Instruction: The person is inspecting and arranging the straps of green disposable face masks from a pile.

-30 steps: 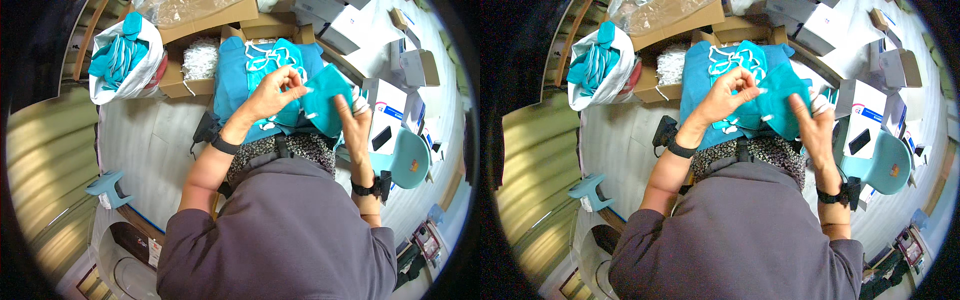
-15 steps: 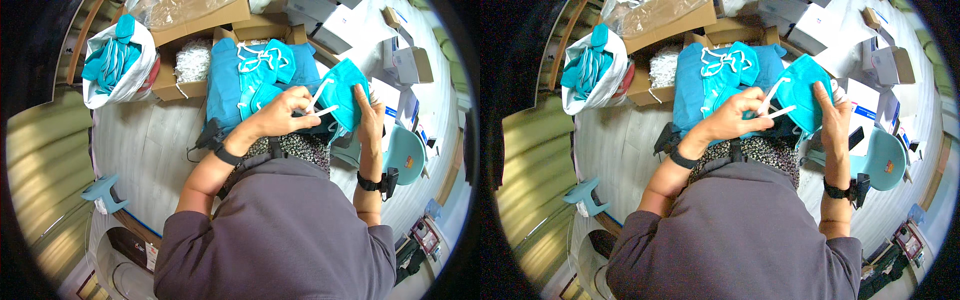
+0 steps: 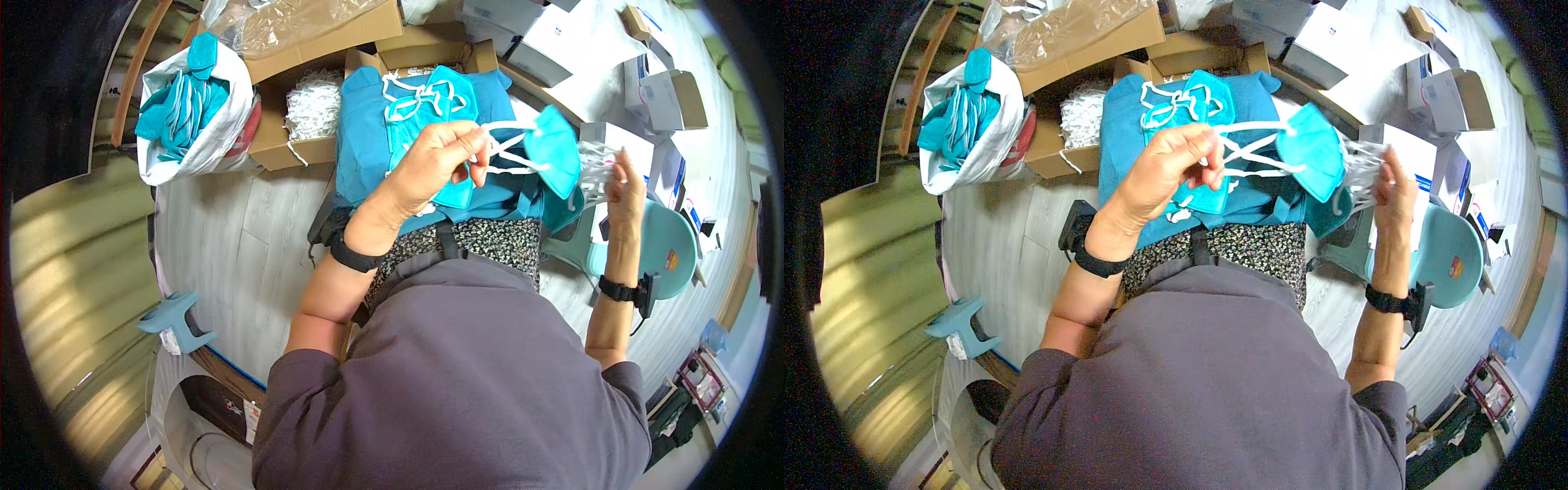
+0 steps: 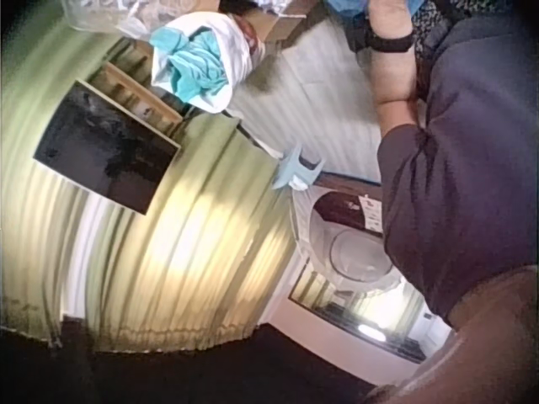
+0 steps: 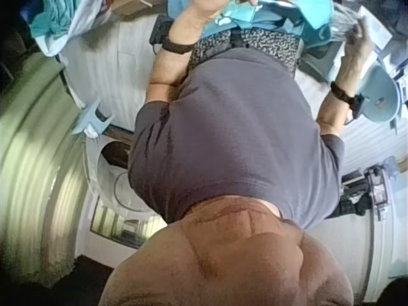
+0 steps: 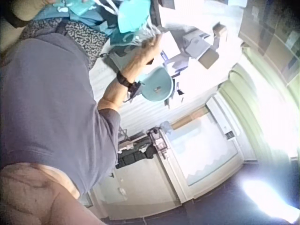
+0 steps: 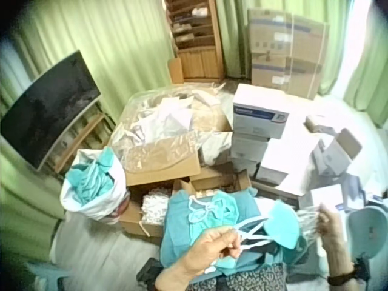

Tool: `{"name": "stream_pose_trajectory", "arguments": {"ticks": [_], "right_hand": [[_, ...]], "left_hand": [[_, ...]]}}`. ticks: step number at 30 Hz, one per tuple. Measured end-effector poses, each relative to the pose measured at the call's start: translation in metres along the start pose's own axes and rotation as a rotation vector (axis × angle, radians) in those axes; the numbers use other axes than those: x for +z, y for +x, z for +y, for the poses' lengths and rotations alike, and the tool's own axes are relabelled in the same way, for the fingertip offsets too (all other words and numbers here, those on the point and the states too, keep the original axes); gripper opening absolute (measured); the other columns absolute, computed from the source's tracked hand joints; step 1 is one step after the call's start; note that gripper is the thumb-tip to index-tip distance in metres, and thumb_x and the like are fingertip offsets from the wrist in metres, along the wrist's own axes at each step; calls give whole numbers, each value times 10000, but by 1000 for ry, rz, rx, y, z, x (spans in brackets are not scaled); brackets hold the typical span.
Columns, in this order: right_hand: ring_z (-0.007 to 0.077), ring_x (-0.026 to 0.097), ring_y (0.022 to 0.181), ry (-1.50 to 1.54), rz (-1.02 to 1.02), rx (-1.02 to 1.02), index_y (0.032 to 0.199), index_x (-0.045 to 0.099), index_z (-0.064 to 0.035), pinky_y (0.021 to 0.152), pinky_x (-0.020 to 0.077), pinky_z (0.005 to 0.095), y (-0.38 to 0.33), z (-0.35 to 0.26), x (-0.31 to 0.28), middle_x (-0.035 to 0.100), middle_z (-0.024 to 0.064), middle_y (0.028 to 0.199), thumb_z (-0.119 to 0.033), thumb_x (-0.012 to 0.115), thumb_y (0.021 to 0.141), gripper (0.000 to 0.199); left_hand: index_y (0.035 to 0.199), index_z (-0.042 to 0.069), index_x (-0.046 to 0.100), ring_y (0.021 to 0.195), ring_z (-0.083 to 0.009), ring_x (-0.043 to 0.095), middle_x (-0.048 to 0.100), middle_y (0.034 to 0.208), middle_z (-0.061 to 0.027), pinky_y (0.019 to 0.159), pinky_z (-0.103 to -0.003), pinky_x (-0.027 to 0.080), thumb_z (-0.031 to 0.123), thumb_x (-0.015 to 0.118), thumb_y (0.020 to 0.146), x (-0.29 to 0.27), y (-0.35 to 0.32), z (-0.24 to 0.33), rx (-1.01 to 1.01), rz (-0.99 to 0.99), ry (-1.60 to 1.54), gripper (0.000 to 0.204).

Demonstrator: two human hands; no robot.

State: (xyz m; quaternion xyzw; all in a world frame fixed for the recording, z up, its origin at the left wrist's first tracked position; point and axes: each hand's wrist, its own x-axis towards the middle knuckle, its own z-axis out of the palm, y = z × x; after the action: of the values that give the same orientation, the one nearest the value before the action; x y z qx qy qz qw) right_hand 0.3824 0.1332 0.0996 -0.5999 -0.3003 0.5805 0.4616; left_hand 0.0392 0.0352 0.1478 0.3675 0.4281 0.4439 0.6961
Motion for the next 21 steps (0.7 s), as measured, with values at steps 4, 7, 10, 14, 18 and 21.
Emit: {"name": "stream_pose_trajectory", "arguments": {"ticks": [4,7,10,14,18,21], "right_hand": [[4,342,481,46,-211,-170,953,671,-37,440,208,179,-25,-21,25,483,-57,597,-268,624,956,235],[10,373,489,-186,-425,-250,962,673,-26,439,239,183,-62,-17,91,538,-32,618,-251,590,978,240],[32,442,502,-297,-639,-111,891,672,-36,442,313,206,-91,-5,130,564,-22,625,-254,560,997,267],[35,460,533,-632,-684,-84,767,648,-31,464,353,235,-93,-24,126,579,-22,654,-254,589,981,315],[34,496,630,-676,-843,-40,871,688,4,540,385,232,-108,-44,115,621,-21,711,-244,692,907,250],[49,523,669,-608,-685,37,919,699,16,587,400,214,-123,-56,96,643,-12,754,-197,761,831,239]], "left_hand": [[825,26,610,617,-85,561,615,731,-36,550,-239,437,267,505,1012,3,6,-12,-12,-57,170,322],[845,-11,637,612,-100,589,620,695,-33,554,-229,476,230,521,1004,13,14,-20,-2,-115,237,311],[804,-9,632,588,-107,594,618,684,-42,514,-236,474,227,521,999,30,16,-8,-127,-110,373,326],[798,-4,631,550,-103,583,606,646,-45,501,-249,481,195,526,983,28,2,6,-107,-79,486,292],[796,8,617,572,-82,562,598,669,-18,514,-240,472,196,523,986,30,-12,10,-55,-229,369,284],[756,33,570,564,-53,521,542,639,15,523,-224,442,232,492,1014,23,-28,27,-136,-355,406,335]]}}
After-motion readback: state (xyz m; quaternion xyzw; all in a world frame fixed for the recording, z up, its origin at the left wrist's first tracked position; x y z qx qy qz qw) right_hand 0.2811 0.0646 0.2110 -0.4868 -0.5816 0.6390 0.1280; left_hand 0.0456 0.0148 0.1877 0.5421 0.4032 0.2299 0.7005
